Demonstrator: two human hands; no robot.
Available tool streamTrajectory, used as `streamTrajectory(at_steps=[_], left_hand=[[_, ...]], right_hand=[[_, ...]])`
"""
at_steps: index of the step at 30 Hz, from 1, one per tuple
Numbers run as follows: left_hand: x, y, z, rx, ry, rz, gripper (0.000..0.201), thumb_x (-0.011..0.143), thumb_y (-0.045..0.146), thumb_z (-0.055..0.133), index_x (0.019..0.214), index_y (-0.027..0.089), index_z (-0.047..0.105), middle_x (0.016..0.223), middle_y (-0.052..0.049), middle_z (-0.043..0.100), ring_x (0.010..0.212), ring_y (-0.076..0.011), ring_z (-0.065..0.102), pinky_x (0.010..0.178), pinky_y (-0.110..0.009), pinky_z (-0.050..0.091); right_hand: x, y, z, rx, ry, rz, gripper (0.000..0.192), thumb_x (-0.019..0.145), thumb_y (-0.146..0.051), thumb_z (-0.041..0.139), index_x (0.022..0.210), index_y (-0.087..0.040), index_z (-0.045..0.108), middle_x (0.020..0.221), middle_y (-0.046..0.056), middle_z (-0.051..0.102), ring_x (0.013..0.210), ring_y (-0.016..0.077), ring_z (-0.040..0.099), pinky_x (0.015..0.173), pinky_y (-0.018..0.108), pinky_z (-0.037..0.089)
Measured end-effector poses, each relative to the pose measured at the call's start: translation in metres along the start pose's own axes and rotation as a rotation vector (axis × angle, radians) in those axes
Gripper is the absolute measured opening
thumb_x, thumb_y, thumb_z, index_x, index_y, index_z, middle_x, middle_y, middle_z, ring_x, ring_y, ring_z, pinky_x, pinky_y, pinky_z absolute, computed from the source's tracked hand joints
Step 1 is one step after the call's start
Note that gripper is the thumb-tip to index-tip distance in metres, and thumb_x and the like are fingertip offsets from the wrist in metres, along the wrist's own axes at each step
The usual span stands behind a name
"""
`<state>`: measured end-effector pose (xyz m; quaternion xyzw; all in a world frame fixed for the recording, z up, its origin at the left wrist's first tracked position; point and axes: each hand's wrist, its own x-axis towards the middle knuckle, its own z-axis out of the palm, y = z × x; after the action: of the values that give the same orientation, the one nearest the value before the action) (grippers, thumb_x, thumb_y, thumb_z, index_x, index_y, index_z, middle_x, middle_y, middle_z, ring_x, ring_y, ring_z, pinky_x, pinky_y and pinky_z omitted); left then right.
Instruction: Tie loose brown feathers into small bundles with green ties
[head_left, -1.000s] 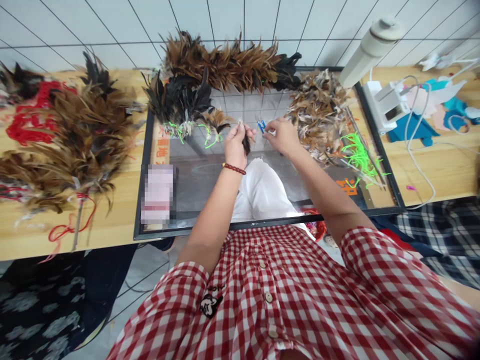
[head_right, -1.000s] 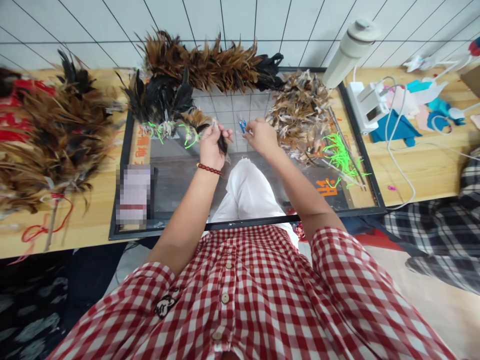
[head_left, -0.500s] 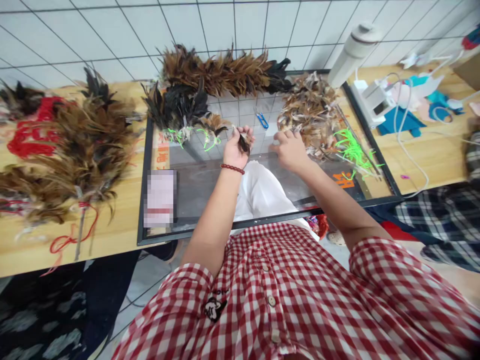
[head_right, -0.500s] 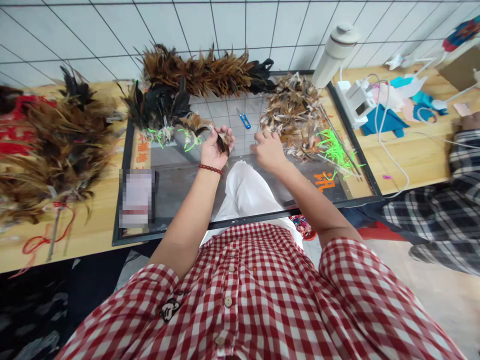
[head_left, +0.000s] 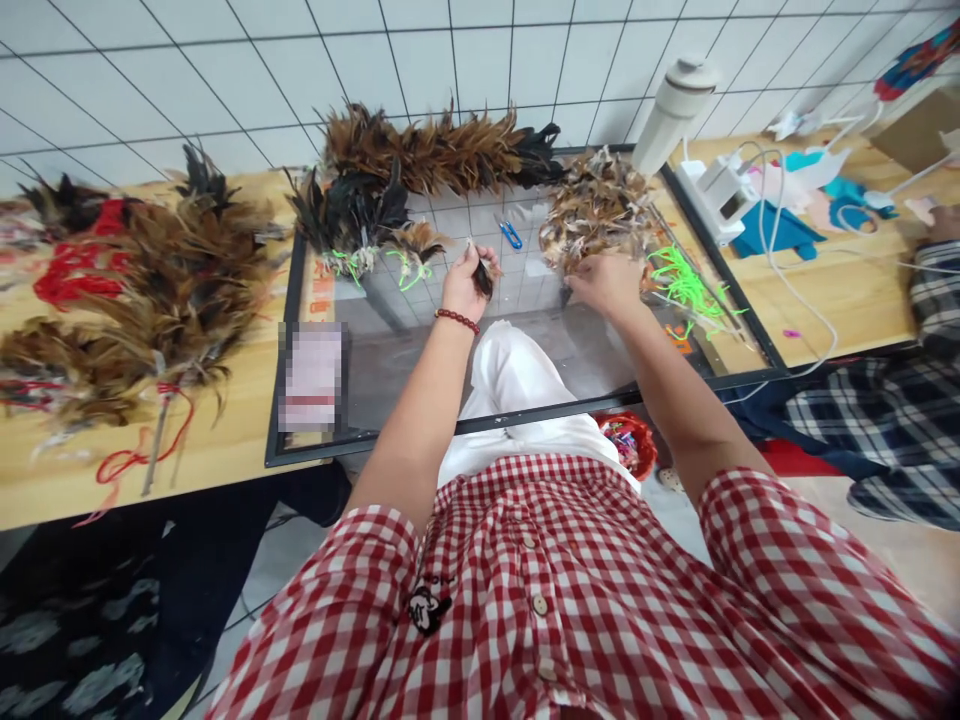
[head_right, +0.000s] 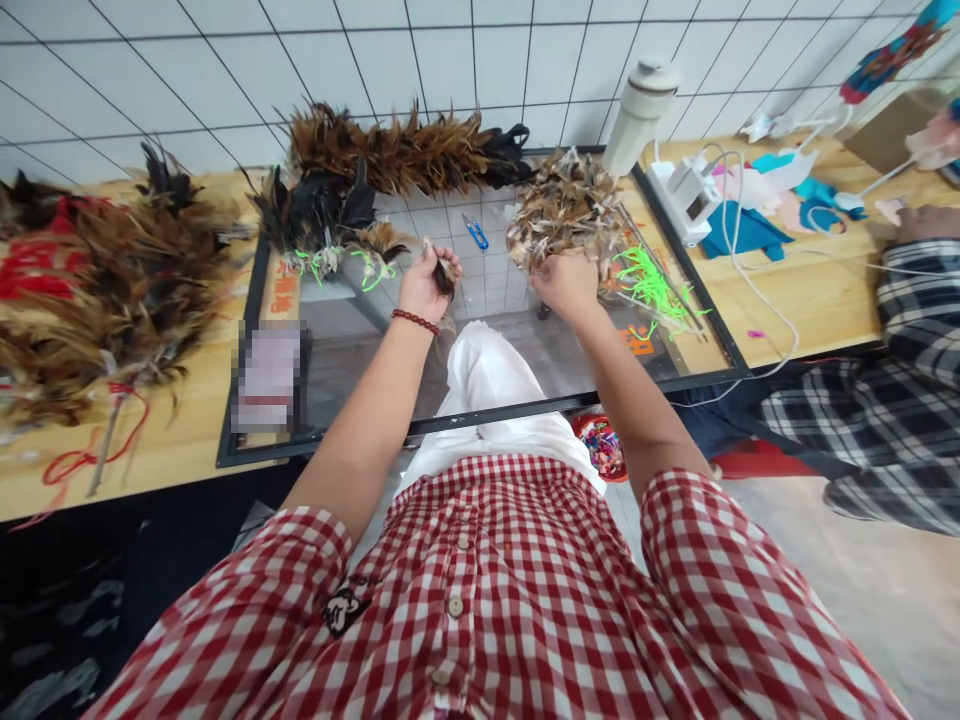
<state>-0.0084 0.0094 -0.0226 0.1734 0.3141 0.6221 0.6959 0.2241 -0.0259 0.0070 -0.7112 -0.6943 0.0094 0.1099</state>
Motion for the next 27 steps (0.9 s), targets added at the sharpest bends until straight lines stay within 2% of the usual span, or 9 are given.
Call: streamTrajectory(at_steps=[3, 6, 9, 11, 14, 17, 21, 24, 27], left_hand=[[0.002, -0.001, -0.001, 0.012, -0.026, 0.003, 0.037, 0.107, 0.017, 0.047, 0.072, 0.018, 0.060, 0.075, 0.000, 0.066, 0.069, -0.0085, 0.064, 0.075, -0.023, 0.055], [0.002, -0.001, -0.001, 0.029, -0.036, 0.015, 0.035, 0.106, 0.017, 0.050, 0.072, 0.017, 0.060, 0.075, 0.000, 0.066, 0.067, -0.0084, 0.064, 0.073, -0.023, 0.054], [0.000, -0.001, 0.002, 0.063, -0.026, 0.017, 0.033, 0.106, 0.017, 0.050, 0.073, 0.017, 0.059, 0.073, 0.000, 0.066, 0.065, -0.0077, 0.063, 0.071, -0.022, 0.054], [-0.002, 0.000, 0.005, 0.078, 0.002, 0.004, 0.034, 0.107, 0.017, 0.048, 0.074, 0.017, 0.058, 0.071, 0.001, 0.064, 0.063, -0.0067, 0.062, 0.070, -0.020, 0.053], [-0.006, 0.002, 0.008, 0.077, 0.012, 0.000, 0.036, 0.107, 0.016, 0.047, 0.073, 0.016, 0.057, 0.072, 0.001, 0.063, 0.063, -0.0065, 0.062, 0.070, -0.021, 0.053], [-0.007, 0.003, 0.008, 0.075, -0.008, 0.011, 0.036, 0.107, 0.017, 0.047, 0.073, 0.016, 0.058, 0.074, 0.000, 0.063, 0.065, -0.0072, 0.062, 0.072, -0.022, 0.054], [-0.005, 0.001, 0.006, 0.093, 0.000, 0.005, 0.032, 0.106, 0.018, 0.050, 0.076, 0.016, 0.059, 0.071, 0.001, 0.062, 0.067, -0.0062, 0.063, 0.080, -0.021, 0.056], [0.000, -0.002, 0.002, 0.131, -0.005, 0.023, 0.027, 0.105, 0.024, 0.056, 0.079, 0.017, 0.060, 0.071, 0.002, 0.064, 0.071, -0.0063, 0.067, 0.083, -0.019, 0.058], [0.003, -0.006, -0.001, 0.178, -0.014, 0.049, 0.025, 0.103, 0.027, 0.060, 0.081, 0.017, 0.062, 0.073, 0.001, 0.067, 0.075, -0.0080, 0.070, 0.084, -0.020, 0.059]], right_hand=[[0.004, -0.004, 0.002, 0.045, 0.014, -0.034, 0.027, 0.087, -0.020, 0.059, 0.100, -0.012, 0.081, 0.113, 0.021, 0.077, 0.108, 0.0377, 0.069, 0.092, 0.047, 0.050], [0.007, 0.002, -0.006, 0.360, 0.018, -0.070, 0.020, 0.087, -0.021, 0.058, 0.089, -0.016, 0.077, 0.093, 0.012, 0.077, 0.089, 0.0272, 0.069, 0.081, 0.037, 0.052], [0.012, 0.006, -0.016, 0.635, -0.220, -0.197, 0.013, 0.084, -0.027, 0.063, 0.081, -0.019, 0.073, 0.080, 0.004, 0.074, 0.077, 0.0198, 0.066, 0.073, 0.030, 0.051], [0.018, 0.005, -0.020, 0.540, -0.338, -0.263, 0.007, 0.076, -0.026, 0.070, 0.076, -0.019, 0.073, 0.074, 0.002, 0.073, 0.074, 0.0188, 0.066, 0.073, 0.030, 0.050], [0.028, -0.002, -0.018, 0.342, -0.138, -0.187, 0.013, 0.073, -0.022, 0.073, 0.084, -0.018, 0.080, 0.075, 0.005, 0.074, 0.075, 0.0217, 0.066, 0.074, 0.033, 0.050], [0.032, -0.018, -0.011, 0.411, -0.013, -0.214, 0.021, 0.080, -0.023, 0.068, 0.094, -0.017, 0.082, 0.086, 0.008, 0.078, 0.080, 0.0227, 0.068, 0.077, 0.034, 0.049], [0.021, -0.041, 0.000, 0.486, -0.191, -0.381, 0.025, 0.081, -0.037, 0.070, 0.084, -0.014, 0.081, 0.078, 0.006, 0.075, 0.072, 0.0178, 0.063, 0.071, 0.029, 0.045], [0.008, -0.047, 0.003, 0.359, -0.295, -0.410, 0.031, 0.076, -0.048, 0.077, 0.077, -0.017, 0.078, 0.073, 0.004, 0.072, 0.070, 0.0173, 0.060, 0.067, 0.029, 0.041], [0.004, -0.043, 0.005, 0.324, -0.409, -0.406, 0.020, 0.069, -0.038, 0.079, 0.071, -0.019, 0.073, 0.067, 0.001, 0.068, 0.067, 0.0159, 0.058, 0.067, 0.029, 0.039]])
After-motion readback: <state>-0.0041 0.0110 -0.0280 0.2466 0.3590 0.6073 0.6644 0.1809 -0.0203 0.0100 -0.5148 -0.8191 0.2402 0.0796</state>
